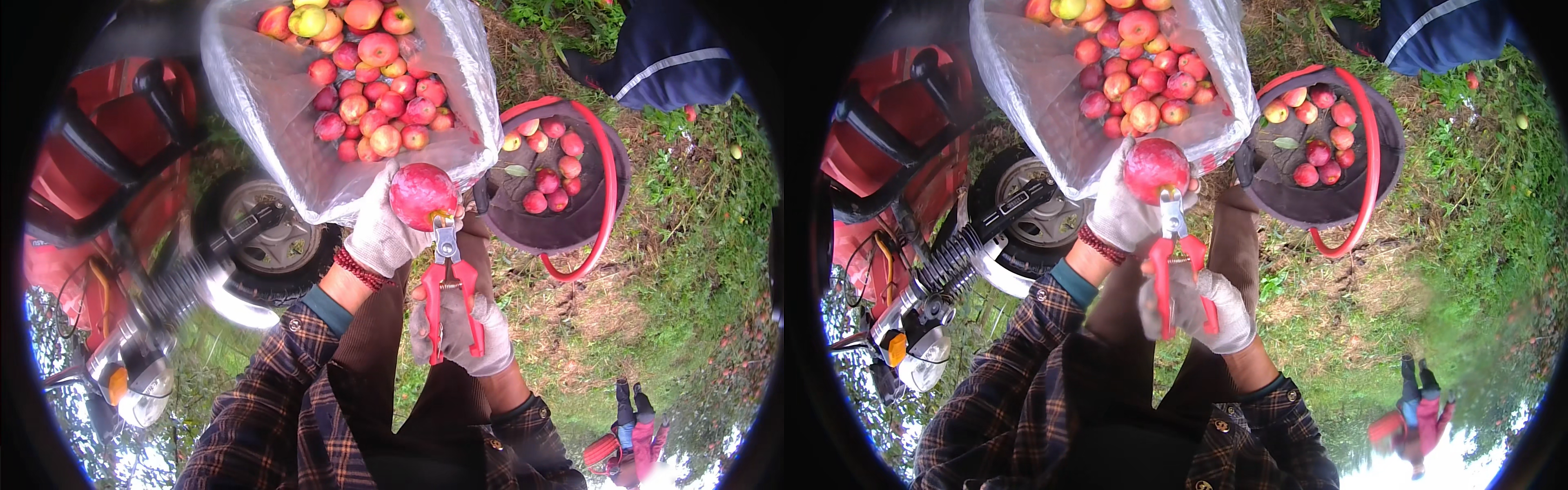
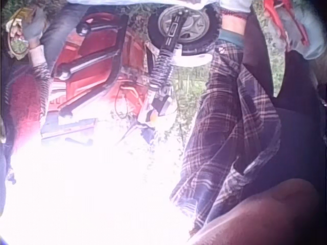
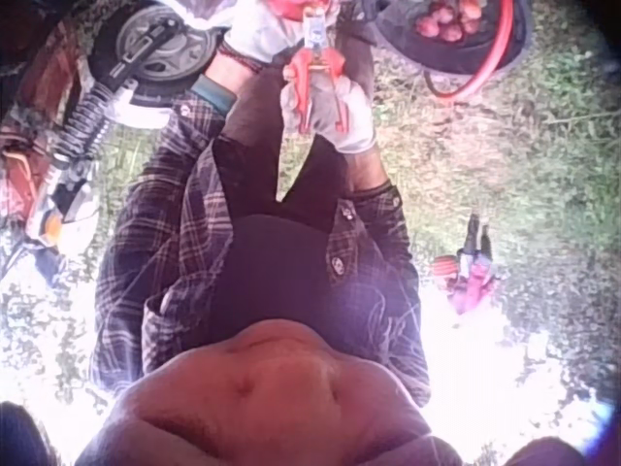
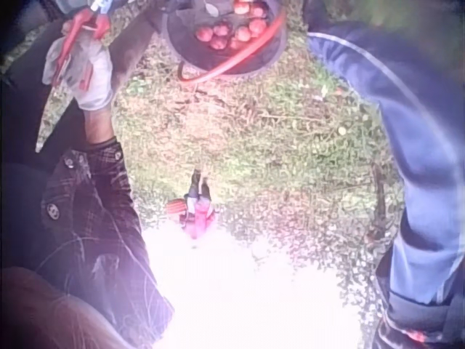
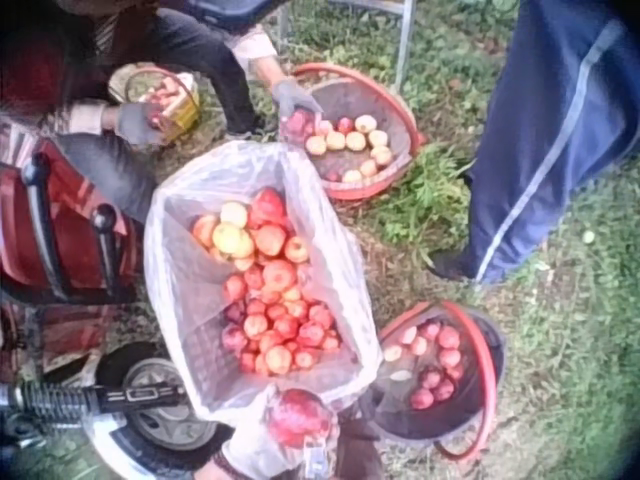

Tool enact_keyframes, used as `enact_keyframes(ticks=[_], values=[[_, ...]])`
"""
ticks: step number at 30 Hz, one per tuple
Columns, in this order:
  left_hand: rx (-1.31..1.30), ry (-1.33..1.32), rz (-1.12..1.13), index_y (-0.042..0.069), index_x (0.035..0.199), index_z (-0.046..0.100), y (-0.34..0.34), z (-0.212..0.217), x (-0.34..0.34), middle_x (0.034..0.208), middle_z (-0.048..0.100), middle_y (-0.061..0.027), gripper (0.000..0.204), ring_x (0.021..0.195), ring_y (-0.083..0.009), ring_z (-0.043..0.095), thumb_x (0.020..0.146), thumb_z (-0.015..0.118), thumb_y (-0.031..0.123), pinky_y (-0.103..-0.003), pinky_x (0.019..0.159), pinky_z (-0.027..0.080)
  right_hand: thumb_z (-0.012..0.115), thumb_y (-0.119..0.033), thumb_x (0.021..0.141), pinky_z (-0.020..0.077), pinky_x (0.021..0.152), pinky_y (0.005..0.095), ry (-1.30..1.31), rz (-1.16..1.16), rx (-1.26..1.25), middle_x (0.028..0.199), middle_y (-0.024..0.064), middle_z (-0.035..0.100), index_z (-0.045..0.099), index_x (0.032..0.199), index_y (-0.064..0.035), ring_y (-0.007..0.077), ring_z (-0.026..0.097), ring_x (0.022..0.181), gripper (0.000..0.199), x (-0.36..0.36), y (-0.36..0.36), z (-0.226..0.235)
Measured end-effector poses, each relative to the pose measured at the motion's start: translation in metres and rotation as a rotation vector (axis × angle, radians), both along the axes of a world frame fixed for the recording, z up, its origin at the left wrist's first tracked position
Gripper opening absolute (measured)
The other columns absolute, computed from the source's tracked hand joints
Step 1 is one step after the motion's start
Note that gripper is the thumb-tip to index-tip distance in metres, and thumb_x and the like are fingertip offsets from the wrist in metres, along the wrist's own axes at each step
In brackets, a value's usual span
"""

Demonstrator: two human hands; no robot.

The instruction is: The person transfers red apples from a basket into a plastic-lined container, using pruning shears to trim stems or remove blemishes from individual apples before placing them inside. Other people are visible nearby, also handling apples.

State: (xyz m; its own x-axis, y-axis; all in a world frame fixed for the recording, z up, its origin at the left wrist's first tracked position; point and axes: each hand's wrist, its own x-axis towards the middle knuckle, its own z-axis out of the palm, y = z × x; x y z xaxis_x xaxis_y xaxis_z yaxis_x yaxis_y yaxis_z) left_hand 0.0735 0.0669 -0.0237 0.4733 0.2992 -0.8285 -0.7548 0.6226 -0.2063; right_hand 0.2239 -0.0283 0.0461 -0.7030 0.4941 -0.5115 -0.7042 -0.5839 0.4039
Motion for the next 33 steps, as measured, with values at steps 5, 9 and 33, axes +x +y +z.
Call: enact_keyframes(ticks=[5,9,33], values=[[-0.049,0.016,-0.012,0.005,0.114,0.052,-0.001,-0.003,-0.002,0.105,0.059,-0.0186,0.059,0.094,-0.0376,0.058,0.086,0.048,0.057,-0.051,0.086,0.046,0.051,-0.042,0.087,0.0472,0.071,0.0352,-0.060,0.031,0.008,0.094,0.0143,0.057,0.043,0.127,0.0053,0.0267,0.059,0.079,0.062,-0.004,0.003,-0.001],[-0.051,0.022,-0.010,0.005,0.114,0.051,-0.004,-0.005,-0.005,0.105,0.059,-0.0185,0.059,0.095,-0.0382,0.057,0.086,0.048,0.057,-0.052,0.087,0.046,0.062,-0.053,0.076,0.0468,0.065,0.0395,-0.157,0.167,-0.058,0.088,0.0149,0.056,0.046,0.123,0.0036,0.0295,0.057,0.072,0.075,-0.006,0.010,0.000],[-0.072,0.137,-0.253,0.003,0.124,0.046,-0.003,-0.035,-0.047,0.119,0.055,-0.0167,0.053,0.108,-0.0325,0.053,0.090,0.049,0.044,-0.052,0.093,0.042,0.051,-0.034,0.091,0.0387,0.056,0.0235,-0.404,0.746,0.276,0.067,0.0012,0.051,0.051,0.109,0.0018,0.0092,0.048,0.060,0.040,0.026,-0.031,-0.017]])
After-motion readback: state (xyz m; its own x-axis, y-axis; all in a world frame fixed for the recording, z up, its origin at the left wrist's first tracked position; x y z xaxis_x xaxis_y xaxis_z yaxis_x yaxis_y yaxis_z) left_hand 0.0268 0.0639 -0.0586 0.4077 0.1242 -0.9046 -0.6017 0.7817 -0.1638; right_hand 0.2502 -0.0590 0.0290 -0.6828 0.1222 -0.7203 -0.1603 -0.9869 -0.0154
